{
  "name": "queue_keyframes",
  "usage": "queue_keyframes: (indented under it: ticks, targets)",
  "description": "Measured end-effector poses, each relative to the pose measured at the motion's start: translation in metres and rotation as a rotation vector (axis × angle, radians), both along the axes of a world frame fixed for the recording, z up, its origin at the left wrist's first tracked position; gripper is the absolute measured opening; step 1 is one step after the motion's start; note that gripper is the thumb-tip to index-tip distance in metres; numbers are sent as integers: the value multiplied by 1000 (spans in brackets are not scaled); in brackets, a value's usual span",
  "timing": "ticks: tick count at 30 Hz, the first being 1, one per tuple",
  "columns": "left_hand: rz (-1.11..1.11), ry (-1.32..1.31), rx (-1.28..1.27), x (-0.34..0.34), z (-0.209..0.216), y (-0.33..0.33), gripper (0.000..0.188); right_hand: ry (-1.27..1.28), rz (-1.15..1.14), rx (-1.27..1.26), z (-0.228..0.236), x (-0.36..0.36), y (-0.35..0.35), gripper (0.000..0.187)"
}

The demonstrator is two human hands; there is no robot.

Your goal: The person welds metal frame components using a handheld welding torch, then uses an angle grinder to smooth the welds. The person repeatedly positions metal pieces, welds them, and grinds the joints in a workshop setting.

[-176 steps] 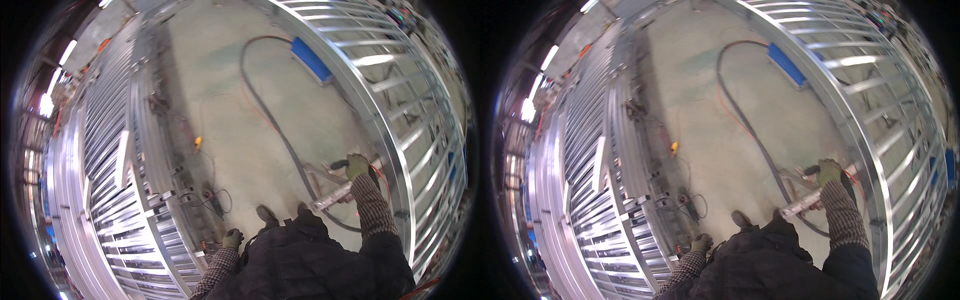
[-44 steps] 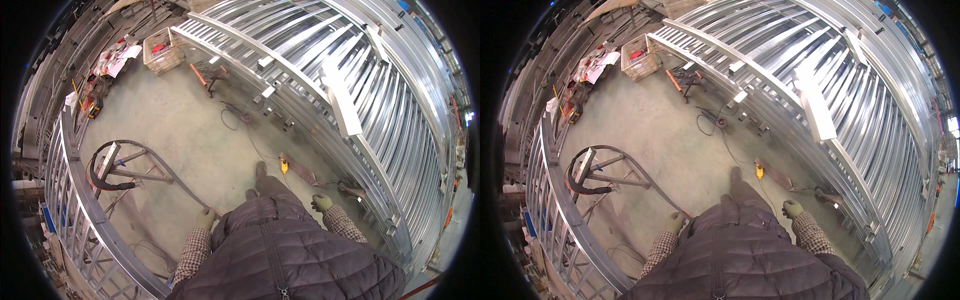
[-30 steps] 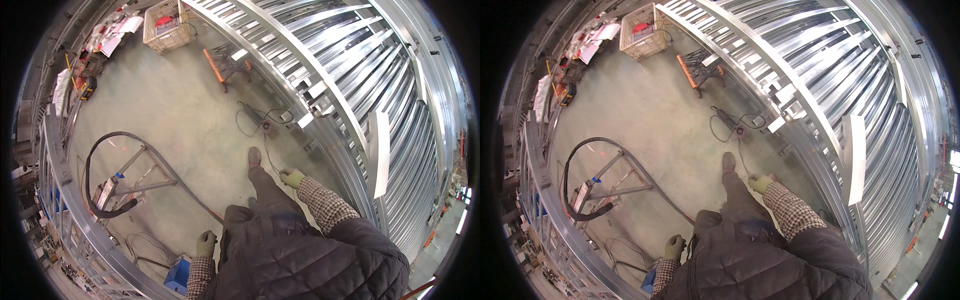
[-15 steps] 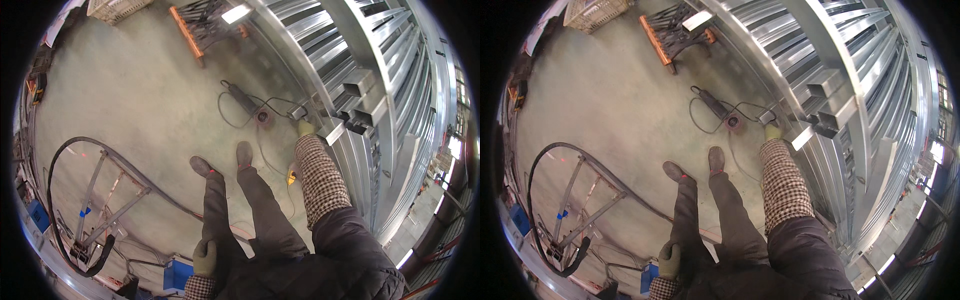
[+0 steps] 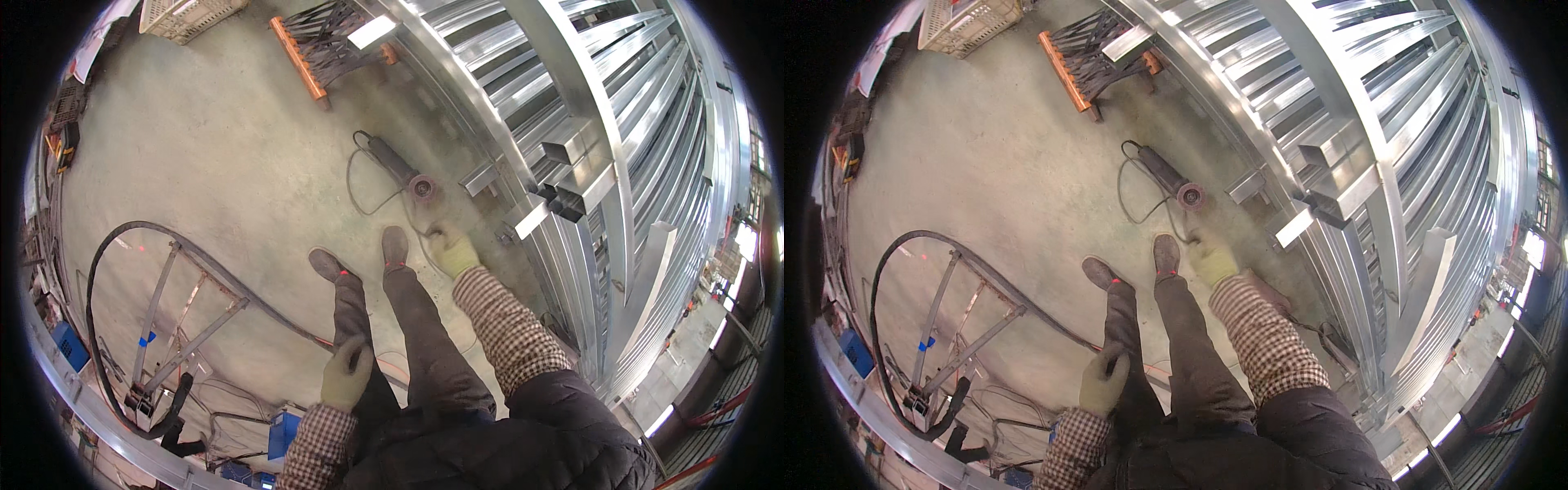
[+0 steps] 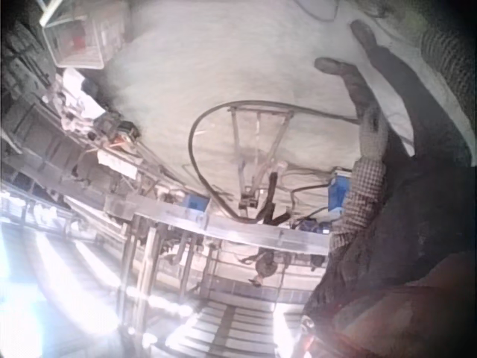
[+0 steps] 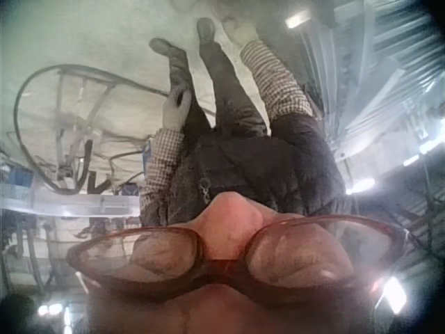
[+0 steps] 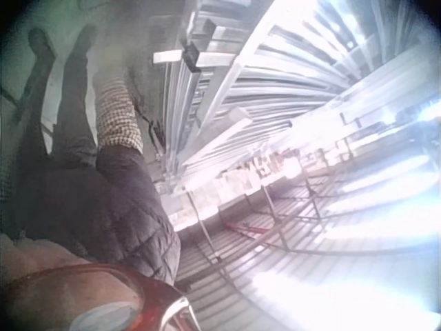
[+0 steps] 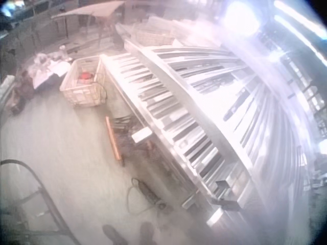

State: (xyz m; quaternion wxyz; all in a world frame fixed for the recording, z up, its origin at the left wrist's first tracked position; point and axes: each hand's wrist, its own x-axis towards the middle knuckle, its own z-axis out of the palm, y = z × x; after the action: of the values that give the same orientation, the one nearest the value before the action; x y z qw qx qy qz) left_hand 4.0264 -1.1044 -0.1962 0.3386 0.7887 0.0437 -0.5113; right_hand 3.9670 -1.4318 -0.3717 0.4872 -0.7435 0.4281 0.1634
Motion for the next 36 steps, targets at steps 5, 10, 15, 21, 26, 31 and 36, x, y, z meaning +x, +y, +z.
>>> queue_keyframes:
  ticks: [5, 10, 15, 21, 26, 31, 36]
  targets:
    - [-355, -707, -180, 72, -1, -98, 59, -353, 632, -108, 103, 48, 30, 29]
    - [-656, -786, -286, 126, 18, -154, 37, -500, 525, -42, 169, 70, 6, 26]
    - [-659, -516, -395, 124, 65, -173, 28, -582, 209, 110, 201, 47, 0, 26]
    - [-318, -70, -398, 102, 154, -170, 25, -295, -299, 315, 154, -8, 29, 30]
    - [-411, 119, -466, 93, 218, -158, 22, 212, -420, 318, 95, -49, 24, 42]
    - [-701, 105, -617, 76, 244, -155, 27, 189, -1113, 836, 39, -34, 24, 53]
    - [-686, 107, -610, 65, 240, -129, 28, 73, -932, 825, 28, 36, -10, 33]
